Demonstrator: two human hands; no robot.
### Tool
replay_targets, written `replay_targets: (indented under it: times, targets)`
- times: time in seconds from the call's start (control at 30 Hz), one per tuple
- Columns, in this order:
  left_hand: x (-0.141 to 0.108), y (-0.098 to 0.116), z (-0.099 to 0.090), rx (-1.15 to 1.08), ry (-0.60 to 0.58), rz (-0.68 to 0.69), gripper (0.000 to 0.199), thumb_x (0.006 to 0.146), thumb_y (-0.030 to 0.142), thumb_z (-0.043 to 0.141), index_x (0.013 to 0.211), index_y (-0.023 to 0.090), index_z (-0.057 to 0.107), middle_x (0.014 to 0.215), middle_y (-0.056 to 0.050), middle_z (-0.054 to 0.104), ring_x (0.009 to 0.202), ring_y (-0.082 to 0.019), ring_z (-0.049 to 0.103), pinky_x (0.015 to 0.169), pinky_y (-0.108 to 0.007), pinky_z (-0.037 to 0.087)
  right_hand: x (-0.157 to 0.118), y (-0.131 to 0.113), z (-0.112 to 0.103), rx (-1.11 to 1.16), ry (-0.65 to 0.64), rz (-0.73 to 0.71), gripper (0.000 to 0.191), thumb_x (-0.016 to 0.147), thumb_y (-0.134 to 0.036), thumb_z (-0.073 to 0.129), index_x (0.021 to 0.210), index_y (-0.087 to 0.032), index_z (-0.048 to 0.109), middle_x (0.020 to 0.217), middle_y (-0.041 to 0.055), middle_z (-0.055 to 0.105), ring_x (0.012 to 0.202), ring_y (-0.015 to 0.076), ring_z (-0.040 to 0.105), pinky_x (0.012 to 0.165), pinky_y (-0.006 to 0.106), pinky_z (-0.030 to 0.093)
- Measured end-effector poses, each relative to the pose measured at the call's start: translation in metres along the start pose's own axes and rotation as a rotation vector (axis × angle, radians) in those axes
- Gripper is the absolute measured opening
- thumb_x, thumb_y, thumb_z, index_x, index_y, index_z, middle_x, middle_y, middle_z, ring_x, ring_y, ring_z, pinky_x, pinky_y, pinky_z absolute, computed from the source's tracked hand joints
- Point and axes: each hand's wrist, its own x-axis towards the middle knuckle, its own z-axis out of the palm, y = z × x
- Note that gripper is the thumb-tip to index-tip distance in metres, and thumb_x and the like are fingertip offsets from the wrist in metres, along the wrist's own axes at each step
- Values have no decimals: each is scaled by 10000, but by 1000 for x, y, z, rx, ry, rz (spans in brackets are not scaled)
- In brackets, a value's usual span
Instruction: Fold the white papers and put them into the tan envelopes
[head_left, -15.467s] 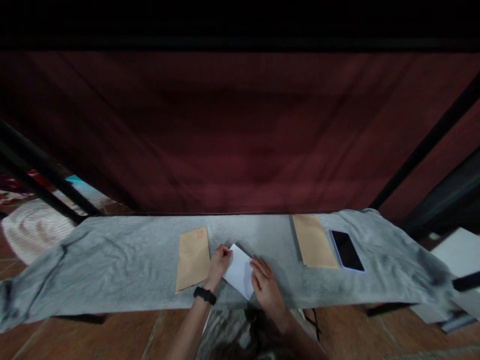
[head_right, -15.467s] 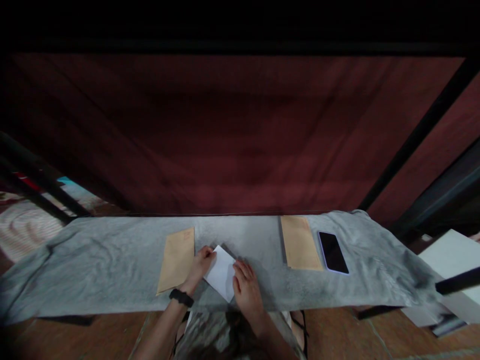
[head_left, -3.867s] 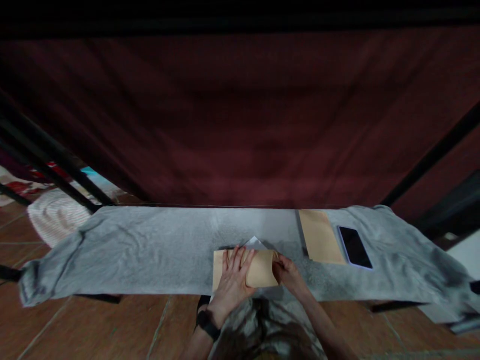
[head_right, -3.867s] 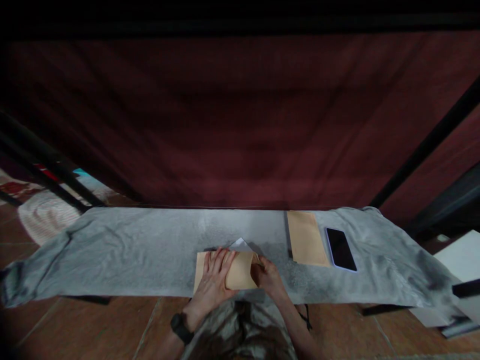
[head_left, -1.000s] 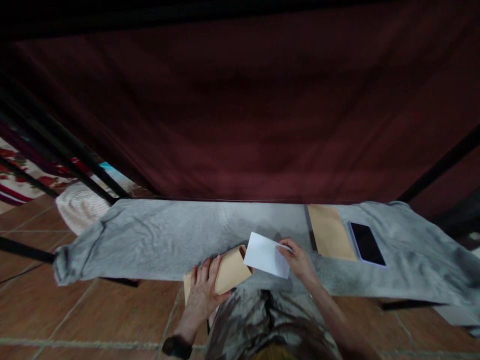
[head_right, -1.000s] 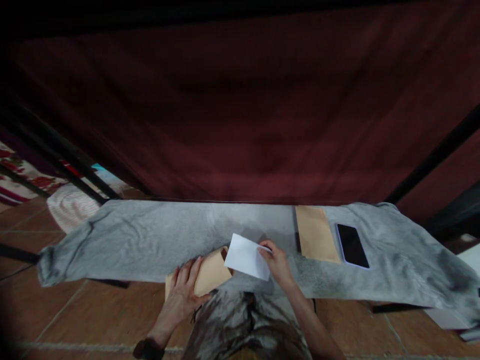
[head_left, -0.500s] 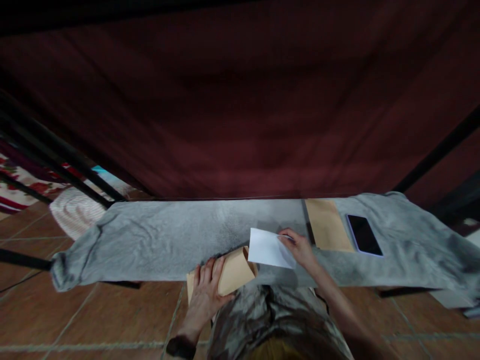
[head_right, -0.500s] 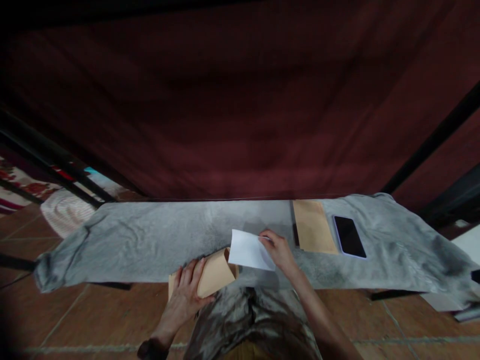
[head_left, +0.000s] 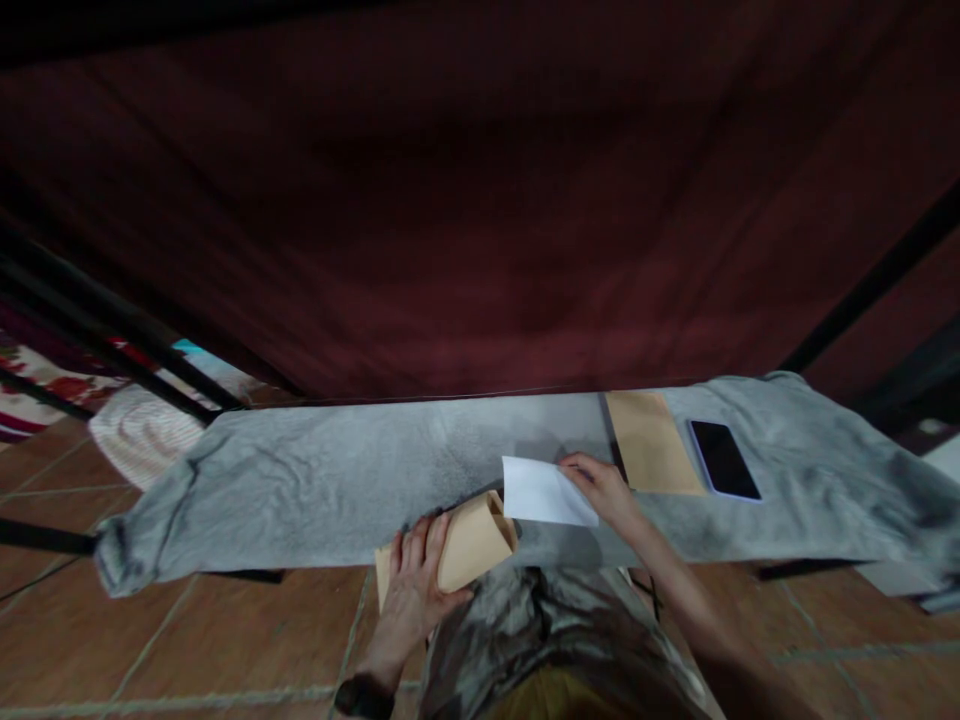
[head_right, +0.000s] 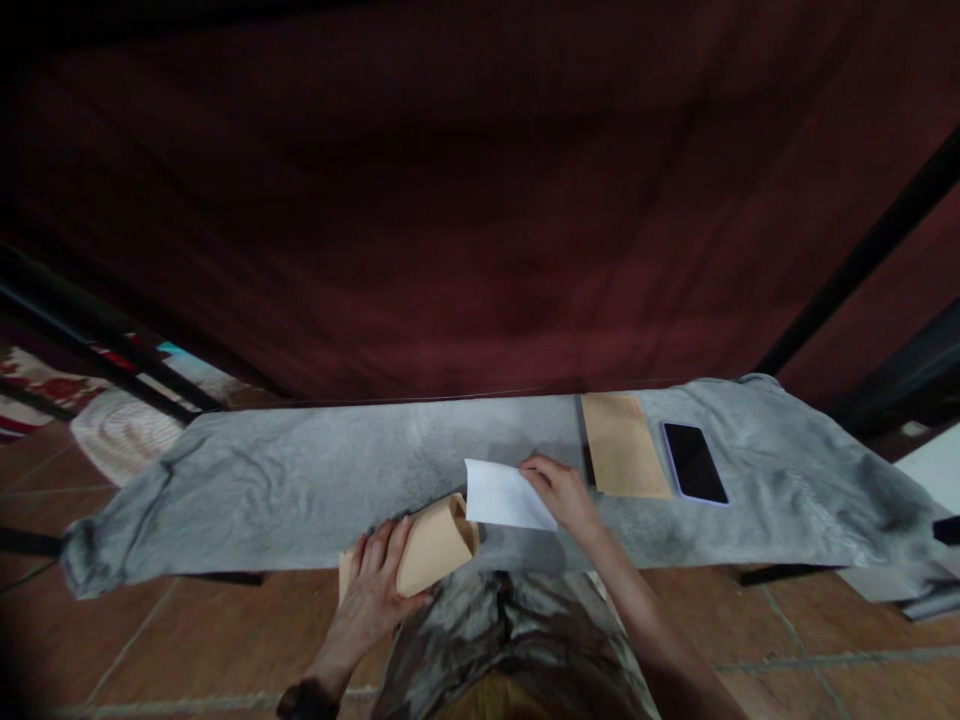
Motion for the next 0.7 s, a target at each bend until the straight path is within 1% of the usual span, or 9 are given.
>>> replay_targets:
  times: [0.1,0.2,0.27,0.33,0.43,0.53,0.57,0.63,0.7]
  targets:
    - [2,4,0,1,0,-12,1108,743,476,763,1618,221,133,1473,-159,487,1357,-381,445,1164,-573,270,-4,-1,8,15,-94,5,272,964,-398,491,967,-274,733,974,23,770,931,210,707,837,295,524]
    - [4,5,3,8,-19,-6,1113,744,503,763,1615,216,133,1471,-170,486,1371,-383,433,1173,-577,249,-7,1,16,83,-189,75,223,915,-368,541,930,-260,736,939,20,768,896,211,697,829,302,506]
    - [4,4,4,15,-30,4,1116,742,518,761,1612,217,132,1463,-175,491,1373,-387,431,1179,-589,228,-5,5,17,148,-248,139,175,854,-350,598,871,-243,736,873,12,758,849,211,683,791,297,492]
    - [5,3,4,20,-35,13,1123,735,514,765,1611,220,127,1457,-175,495,1374,-390,431,1181,-599,216,-3,9,16,196,-277,186,152,805,-339,630,819,-229,733,816,4,741,803,204,664,731,281,474]
    - [8,4,3,19,-46,36,1134,724,489,774,1612,228,118,1463,-169,495,1380,-391,430,1181,-602,219,0,13,17,238,-274,238,148,758,-344,657,766,-212,724,736,-11,708,711,179,625,635,254,436]
    - [14,10,2,15,-54,59,1130,716,482,777,1610,229,133,1463,-169,498,1381,-395,432,1181,-604,224,0,12,30,284,-242,307,176,723,-375,681,756,-204,708,682,-23,672,643,158,583,573,239,405]
    - [16,12,3,13,-52,61,1126,715,487,776,1609,228,141,1462,-169,499,1381,-395,432,1182,-605,224,-1,10,36,299,-227,328,198,724,-391,680,792,-207,709,685,-25,667,634,156,578,562,237,404]
    - [21,17,5,10,-44,63,1118,719,517,770,1606,224,157,1457,-167,503,1383,-397,432,1184,-606,224,-4,7,48,335,-189,371,286,752,-443,658,929,-223,704,690,-29,658,613,158,573,538,240,408]
    - [25,20,7,4,-30,64,1113,724,560,755,1606,223,167,1455,-164,505,1382,-397,433,1184,-602,227,-8,6,55,413,-107,423,379,787,-517,618,1039,-238,673,712,-19,659,613,170,585,539,256,431]
